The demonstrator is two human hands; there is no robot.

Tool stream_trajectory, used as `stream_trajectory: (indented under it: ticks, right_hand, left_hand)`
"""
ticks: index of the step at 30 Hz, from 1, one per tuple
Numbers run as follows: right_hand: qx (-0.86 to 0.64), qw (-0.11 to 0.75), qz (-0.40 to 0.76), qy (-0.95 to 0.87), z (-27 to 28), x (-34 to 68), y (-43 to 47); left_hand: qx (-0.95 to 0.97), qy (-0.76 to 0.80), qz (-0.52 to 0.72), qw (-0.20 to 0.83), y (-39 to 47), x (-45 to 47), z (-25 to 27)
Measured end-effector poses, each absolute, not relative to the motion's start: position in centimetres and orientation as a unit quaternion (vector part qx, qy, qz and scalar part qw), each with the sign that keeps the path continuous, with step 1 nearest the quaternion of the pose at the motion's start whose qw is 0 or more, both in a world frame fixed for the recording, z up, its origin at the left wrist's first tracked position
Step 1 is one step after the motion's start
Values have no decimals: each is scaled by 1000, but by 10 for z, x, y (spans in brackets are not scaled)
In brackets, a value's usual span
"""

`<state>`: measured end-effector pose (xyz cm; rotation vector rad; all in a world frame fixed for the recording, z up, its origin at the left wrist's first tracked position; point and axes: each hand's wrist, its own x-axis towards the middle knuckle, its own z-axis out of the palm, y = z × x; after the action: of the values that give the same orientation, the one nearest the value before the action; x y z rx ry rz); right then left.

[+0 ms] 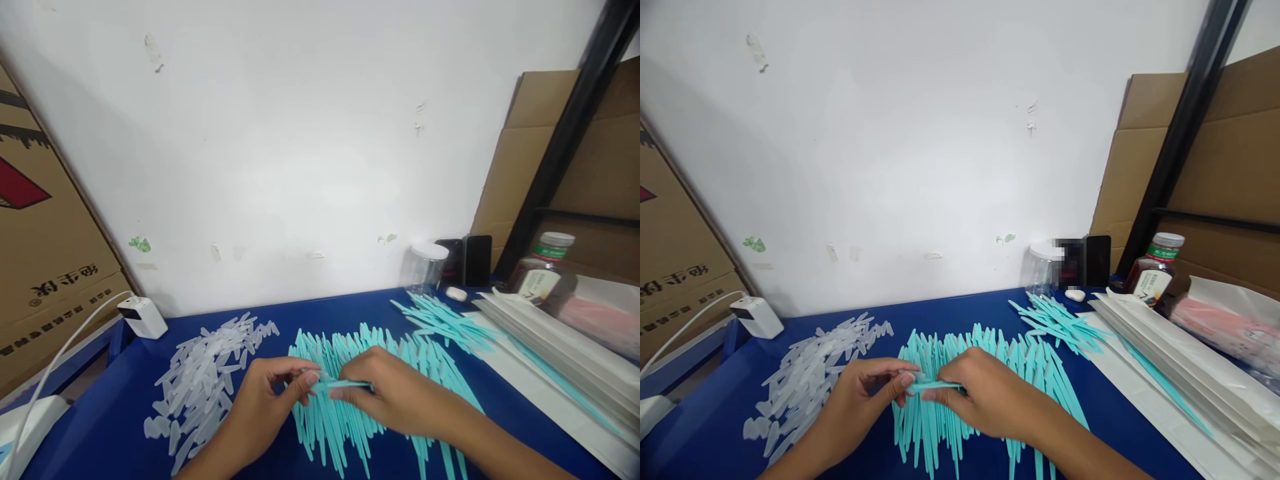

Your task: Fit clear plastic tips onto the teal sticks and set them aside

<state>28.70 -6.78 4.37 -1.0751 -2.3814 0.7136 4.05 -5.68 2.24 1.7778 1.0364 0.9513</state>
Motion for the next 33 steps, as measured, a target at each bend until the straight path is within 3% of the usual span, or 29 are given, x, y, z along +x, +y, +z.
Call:
stream_trajectory:
  ticks: [7,12,16,27,33]
  right_hand:
    - [-403,200,396,-801,49,288,-70]
    - [-532,266,229,-771,71,355,-32]
    - [-703,201,47,-681,82,436,-11]
    - [-776,78,45,-624,63,476,-3]
    - [-808,69,-5,-585,68,472,-6]
  left_hand:
    - [745,424,380,347,-58,38,25]
    - [783,455,405,127,-39,17,26]
    - [811,436,390,7,-23,2,26]
    - [841,453,295,-37,-21,-1,27]
    - [837,524,149,-59,-2,-32,42]
